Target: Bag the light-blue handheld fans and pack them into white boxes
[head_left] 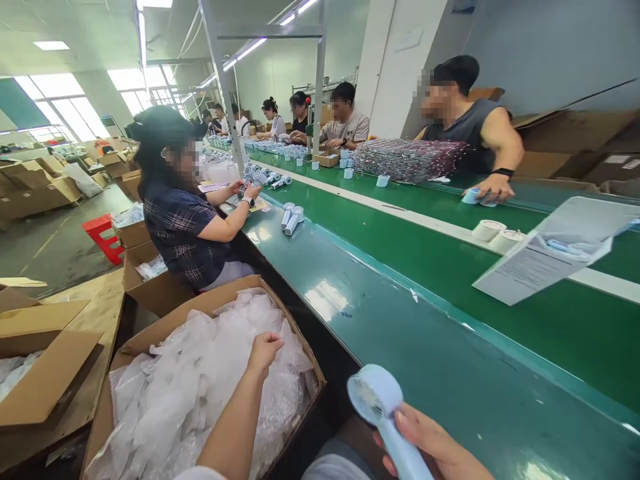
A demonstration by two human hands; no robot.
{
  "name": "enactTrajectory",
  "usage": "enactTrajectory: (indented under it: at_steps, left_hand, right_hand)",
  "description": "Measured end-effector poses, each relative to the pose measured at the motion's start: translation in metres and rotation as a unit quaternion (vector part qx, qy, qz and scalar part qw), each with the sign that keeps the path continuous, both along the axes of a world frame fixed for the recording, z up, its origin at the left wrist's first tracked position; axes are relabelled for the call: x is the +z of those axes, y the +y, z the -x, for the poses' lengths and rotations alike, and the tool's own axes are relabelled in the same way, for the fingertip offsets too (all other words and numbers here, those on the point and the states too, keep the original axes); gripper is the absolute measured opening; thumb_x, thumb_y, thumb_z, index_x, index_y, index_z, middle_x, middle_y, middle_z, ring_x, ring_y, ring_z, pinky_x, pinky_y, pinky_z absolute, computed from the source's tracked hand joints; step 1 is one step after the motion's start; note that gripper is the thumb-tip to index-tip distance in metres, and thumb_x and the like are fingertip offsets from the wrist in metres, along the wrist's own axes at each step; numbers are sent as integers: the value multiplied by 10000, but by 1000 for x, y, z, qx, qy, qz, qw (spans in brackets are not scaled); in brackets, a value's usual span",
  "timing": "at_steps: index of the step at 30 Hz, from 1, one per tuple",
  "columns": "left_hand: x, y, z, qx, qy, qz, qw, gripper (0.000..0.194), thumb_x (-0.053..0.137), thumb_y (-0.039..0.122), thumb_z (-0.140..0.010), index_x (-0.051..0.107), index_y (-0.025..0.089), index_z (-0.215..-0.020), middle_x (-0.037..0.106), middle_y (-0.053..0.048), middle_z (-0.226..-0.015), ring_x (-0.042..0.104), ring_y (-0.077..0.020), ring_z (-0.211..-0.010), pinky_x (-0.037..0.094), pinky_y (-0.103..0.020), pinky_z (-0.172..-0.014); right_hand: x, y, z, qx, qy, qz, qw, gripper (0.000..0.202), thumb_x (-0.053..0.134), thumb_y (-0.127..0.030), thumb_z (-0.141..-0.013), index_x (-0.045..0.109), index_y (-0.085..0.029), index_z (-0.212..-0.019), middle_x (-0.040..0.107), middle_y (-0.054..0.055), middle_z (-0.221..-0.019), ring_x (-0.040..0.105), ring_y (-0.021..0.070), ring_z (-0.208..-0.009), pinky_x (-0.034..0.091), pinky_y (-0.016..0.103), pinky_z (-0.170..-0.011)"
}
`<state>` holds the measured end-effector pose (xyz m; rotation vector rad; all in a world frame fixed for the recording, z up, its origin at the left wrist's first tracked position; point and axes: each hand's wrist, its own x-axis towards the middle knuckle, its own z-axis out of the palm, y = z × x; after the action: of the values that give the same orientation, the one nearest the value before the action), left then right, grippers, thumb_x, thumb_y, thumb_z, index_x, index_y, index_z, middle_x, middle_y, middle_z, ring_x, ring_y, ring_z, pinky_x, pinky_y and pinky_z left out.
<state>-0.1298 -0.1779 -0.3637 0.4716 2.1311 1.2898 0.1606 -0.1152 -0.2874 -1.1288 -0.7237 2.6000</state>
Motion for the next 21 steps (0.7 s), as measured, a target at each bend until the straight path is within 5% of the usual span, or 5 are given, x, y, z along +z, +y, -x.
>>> enactTrajectory:
  at_steps: [5, 8, 12, 16, 21]
  left_hand:
    - [45, -12, -67, -161, 7, -125, 979, 86, 682, 214, -632, 627, 151, -613, 586, -3, -611, 494, -136, -620, 352, -241, -579]
    - [63, -18, -88, -265, -78, -178, 944, 119, 717, 230, -628, 642, 138, -629, 605, -12, -627, 503, -133, -610, 360, -242, -569]
    - [57, -18, -87, -157, -229, -151, 949, 273, 822, 252, -490, 578, 134, -529, 556, 13, -511, 450, -90, -490, 335, -228, -511]
    - [58, -13, -77, -57, -351, -186, 916, 378, 874, 267, -413, 542, 144, -548, 539, 36, -499, 471, -80, -480, 364, -220, -520]
    - [91, -14, -89, -118, -349, -239, 898, 401, 875, 265, -486, 636, 141, -783, 627, 5, -678, 546, -92, -599, 406, -220, -605]
  right_hand:
    - [-17, -6, 37, 112, 156, -1, 981, 621, 842, -325, -607, 547, -205, -1140, 641, 33, -839, 635, 150, -645, 558, 258, -528]
    - [-20, -2, 48, 139, 165, -15, 976, 597, 847, -340, -592, 559, -183, -1091, 642, 40, -836, 641, 154, -636, 546, 252, -515]
    - [-20, 3, 35, 127, 137, -58, 981, 430, 812, -359, -657, 601, -116, -943, 643, 58, -799, 634, 145, -651, 539, 245, -547]
    - [-21, 1, 9, 103, 122, -78, 984, 432, 811, -325, -666, 593, -135, -987, 656, 53, -834, 639, 147, -683, 540, 247, -572]
    - [-43, -7, -16, 40, 223, -15, 974, 528, 855, -369, -588, 602, -136, -989, 648, 27, -756, 629, 126, -578, 520, 206, -481]
